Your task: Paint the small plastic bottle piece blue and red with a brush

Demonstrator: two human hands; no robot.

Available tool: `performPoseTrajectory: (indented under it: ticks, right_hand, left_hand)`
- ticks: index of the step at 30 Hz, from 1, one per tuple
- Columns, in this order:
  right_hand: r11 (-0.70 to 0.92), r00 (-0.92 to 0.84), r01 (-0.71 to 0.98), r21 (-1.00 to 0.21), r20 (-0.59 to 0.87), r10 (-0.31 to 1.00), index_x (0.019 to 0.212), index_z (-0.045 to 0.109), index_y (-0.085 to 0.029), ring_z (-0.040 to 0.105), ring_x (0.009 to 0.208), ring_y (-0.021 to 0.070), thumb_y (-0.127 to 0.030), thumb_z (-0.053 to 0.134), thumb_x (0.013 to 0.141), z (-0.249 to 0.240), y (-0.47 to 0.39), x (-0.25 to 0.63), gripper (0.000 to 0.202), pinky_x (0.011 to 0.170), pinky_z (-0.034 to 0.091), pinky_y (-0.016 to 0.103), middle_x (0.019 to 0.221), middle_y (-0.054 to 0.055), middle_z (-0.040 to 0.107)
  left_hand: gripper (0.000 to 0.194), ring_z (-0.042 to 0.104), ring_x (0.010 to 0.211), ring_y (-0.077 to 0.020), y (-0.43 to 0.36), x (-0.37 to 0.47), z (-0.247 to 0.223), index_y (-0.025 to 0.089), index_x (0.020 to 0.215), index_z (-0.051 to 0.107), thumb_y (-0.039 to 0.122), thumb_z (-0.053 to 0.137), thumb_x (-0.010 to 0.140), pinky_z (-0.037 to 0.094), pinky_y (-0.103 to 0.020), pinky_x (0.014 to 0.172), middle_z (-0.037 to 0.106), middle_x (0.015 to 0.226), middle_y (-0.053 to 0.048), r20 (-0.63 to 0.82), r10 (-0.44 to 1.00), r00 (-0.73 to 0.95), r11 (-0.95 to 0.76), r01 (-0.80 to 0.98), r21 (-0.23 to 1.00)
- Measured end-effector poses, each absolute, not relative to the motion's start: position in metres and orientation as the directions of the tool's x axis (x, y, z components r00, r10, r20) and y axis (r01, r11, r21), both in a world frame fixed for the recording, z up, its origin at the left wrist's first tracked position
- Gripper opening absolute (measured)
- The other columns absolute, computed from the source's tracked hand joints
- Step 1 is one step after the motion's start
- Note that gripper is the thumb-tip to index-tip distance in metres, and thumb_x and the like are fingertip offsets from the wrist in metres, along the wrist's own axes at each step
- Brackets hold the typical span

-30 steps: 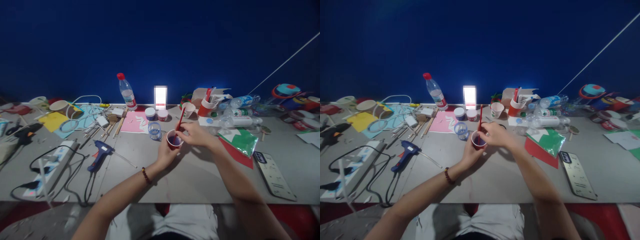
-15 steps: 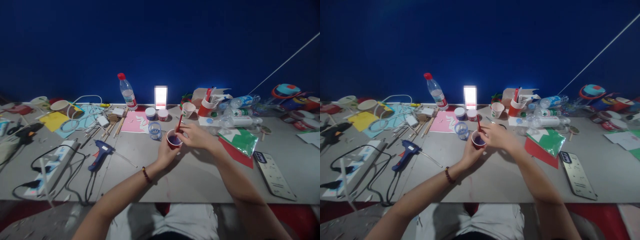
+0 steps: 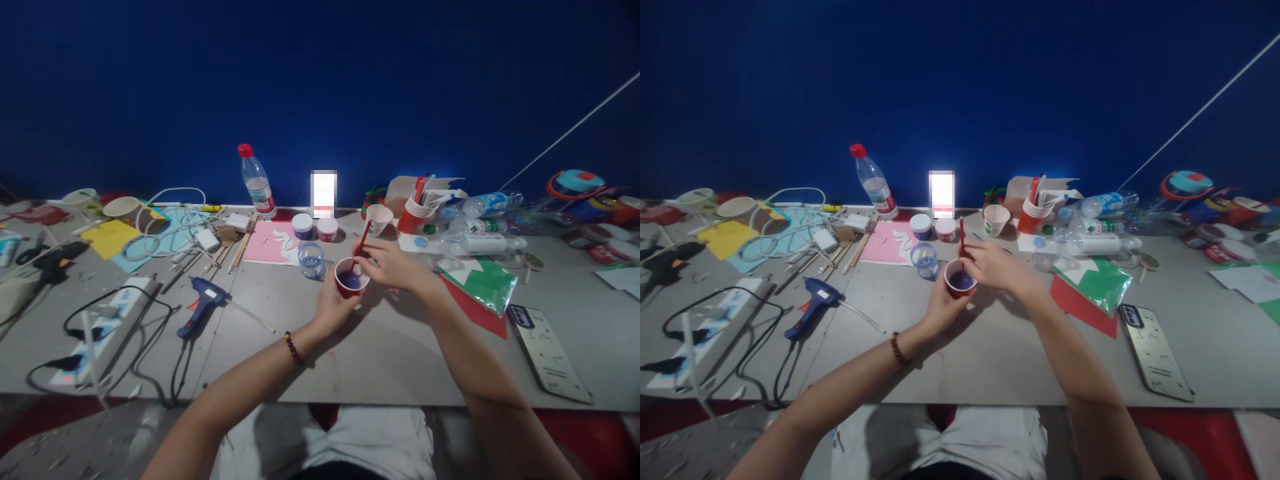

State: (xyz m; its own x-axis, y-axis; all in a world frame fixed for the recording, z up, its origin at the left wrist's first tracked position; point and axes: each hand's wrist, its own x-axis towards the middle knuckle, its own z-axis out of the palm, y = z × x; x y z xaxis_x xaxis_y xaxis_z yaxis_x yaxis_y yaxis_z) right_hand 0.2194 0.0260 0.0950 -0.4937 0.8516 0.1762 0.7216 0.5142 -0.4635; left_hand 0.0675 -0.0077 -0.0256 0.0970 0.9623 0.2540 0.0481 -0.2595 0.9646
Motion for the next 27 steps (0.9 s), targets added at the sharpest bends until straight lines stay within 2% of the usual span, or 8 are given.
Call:
performPoseTrajectory:
  ticks: [4,12,16,21,25,27]
  right_hand:
    - [0.571,-0.520,0.678,-0.463,0.246,0.818,0.098,0.065,-0.020,0.068,0.087,0.0226,-0.021,0.047,0.094,0.096,0.022,0.222,0.018,0.081,0.053,0.037,0.099,0.008,0.073]
    - [0.446,-0.482,0.702,-0.555,0.090,0.872,0.090,0.066,-0.021,0.067,0.078,0.0199,-0.028,0.052,0.093,0.100,0.015,0.218,0.016,0.071,0.049,0.032,0.090,0.005,0.074]
    - [0.419,-0.463,0.685,-0.595,0.089,0.882,0.091,0.066,-0.019,0.067,0.077,0.0192,-0.031,0.053,0.094,0.102,0.016,0.218,0.018,0.068,0.048,0.030,0.089,0.006,0.074]
    - [0.410,-0.434,0.767,-0.493,0.073,0.898,0.090,0.066,-0.018,0.065,0.072,0.0200,-0.029,0.053,0.094,0.096,0.024,0.217,0.017,0.067,0.048,0.032,0.085,0.008,0.073]
    - [0.507,-0.478,0.760,-0.407,0.178,0.860,0.097,0.067,-0.018,0.069,0.086,0.0230,-0.021,0.048,0.095,0.096,0.025,0.217,0.019,0.077,0.051,0.035,0.103,0.011,0.074]
    - [0.541,-0.491,0.756,-0.369,0.226,0.841,0.099,0.067,-0.018,0.069,0.089,0.0239,-0.019,0.045,0.095,0.096,0.023,0.218,0.022,0.080,0.052,0.036,0.105,0.012,0.073]
  left_hand:
    - [0.059,0.064,0.109,-0.0265,-0.008,0.067,-0.025,0.026,0.124,0.056,0.023,0.081,0.071,0.052,-0.047,0.095,0.066,0.120,-0.008,0.253,0.963,0.093,-0.259,0.063,0.964]
    - [0.058,0.064,0.110,-0.0258,-0.008,0.065,-0.021,0.025,0.125,0.053,0.024,0.080,0.073,0.051,-0.047,0.097,0.066,0.122,-0.008,0.232,0.966,0.116,-0.241,0.076,0.967]
    - [0.059,0.064,0.110,-0.0254,-0.008,0.065,-0.022,0.027,0.125,0.054,0.024,0.081,0.073,0.051,-0.046,0.096,0.066,0.122,-0.007,0.241,0.963,0.121,-0.250,0.065,0.966]
    - [0.058,0.063,0.110,-0.0249,-0.008,0.066,-0.026,0.027,0.125,0.054,0.022,0.080,0.073,0.051,-0.046,0.095,0.065,0.121,-0.006,0.256,0.960,0.112,-0.266,0.084,0.960]
    - [0.057,0.063,0.109,-0.0249,-0.007,0.067,-0.026,0.028,0.123,0.054,0.022,0.080,0.073,0.051,-0.047,0.096,0.065,0.120,-0.006,0.255,0.961,0.104,-0.265,0.096,0.960]
    - [0.056,0.064,0.109,-0.0253,-0.007,0.066,-0.025,0.028,0.122,0.054,0.022,0.081,0.073,0.051,-0.047,0.095,0.066,0.119,-0.006,0.254,0.962,0.100,-0.265,0.113,0.958]
